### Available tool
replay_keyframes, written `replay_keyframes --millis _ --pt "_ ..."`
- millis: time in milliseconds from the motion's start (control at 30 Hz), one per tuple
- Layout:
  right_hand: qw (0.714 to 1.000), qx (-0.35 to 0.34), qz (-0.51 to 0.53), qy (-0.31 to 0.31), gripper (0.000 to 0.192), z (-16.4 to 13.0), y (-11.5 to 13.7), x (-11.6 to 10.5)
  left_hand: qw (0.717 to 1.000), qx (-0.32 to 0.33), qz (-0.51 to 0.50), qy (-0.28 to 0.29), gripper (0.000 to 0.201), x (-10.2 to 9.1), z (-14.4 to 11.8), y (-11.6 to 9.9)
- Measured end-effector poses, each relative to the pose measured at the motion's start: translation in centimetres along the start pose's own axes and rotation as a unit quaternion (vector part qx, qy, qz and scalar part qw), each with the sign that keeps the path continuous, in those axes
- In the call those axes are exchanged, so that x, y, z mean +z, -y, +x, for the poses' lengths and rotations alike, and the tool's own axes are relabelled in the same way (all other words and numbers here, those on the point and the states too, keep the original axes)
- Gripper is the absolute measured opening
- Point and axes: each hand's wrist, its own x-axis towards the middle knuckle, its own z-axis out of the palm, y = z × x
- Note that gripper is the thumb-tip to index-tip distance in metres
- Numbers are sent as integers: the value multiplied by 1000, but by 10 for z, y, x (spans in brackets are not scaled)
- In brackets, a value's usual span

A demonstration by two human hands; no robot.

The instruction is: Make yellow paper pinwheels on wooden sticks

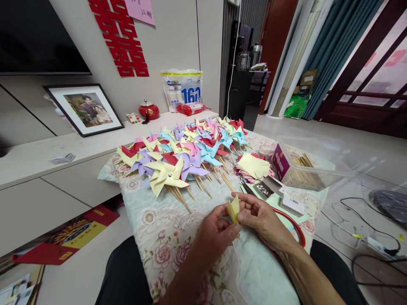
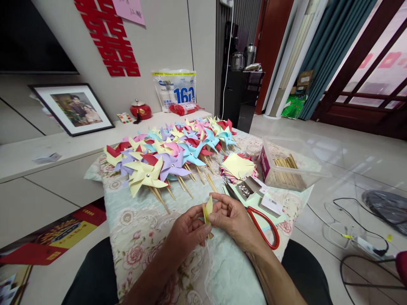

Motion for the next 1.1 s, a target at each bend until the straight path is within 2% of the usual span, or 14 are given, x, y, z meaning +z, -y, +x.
replay_keyframes --millis 200,367,467,567,667,800,867,1000,1100 --pt "1000 -19 6 15 51 1 0 -3 1000 0 -27 -7 49 5 -3 -13" --pt "1000 -17 4 22 42 -1 5 -1 997 -4 -54 -50 54 8 -6 -18" --pt "1000 -14 0 -1 48 -1 6 0 993 -6 -76 -91 56 8 -7 -18" --pt "999 -16 -31 -35 56 -1 5 -1 987 10 -105 -123 49 8 -7 -18" --pt "994 -30 -83 -71 65 -1 0 -3 986 11 -110 -128 44 7 -6 -18" --pt "982 -78 -149 -92 72 0 -3 -6 984 -1 -121 -132 51 7 -4 -15" --pt "968 -116 -202 -94 66 1 -3 -7 982 1 -125 -139 51 7 -2 -13" --pt "933 -185 -302 -65 38 -1 3 -8 981 2 -123 -153 41 5 -1 -10" --pt "927 -199 -315 -32 25 -4 7 -7 978 -4 -137 -158 39 4 -1 -11"
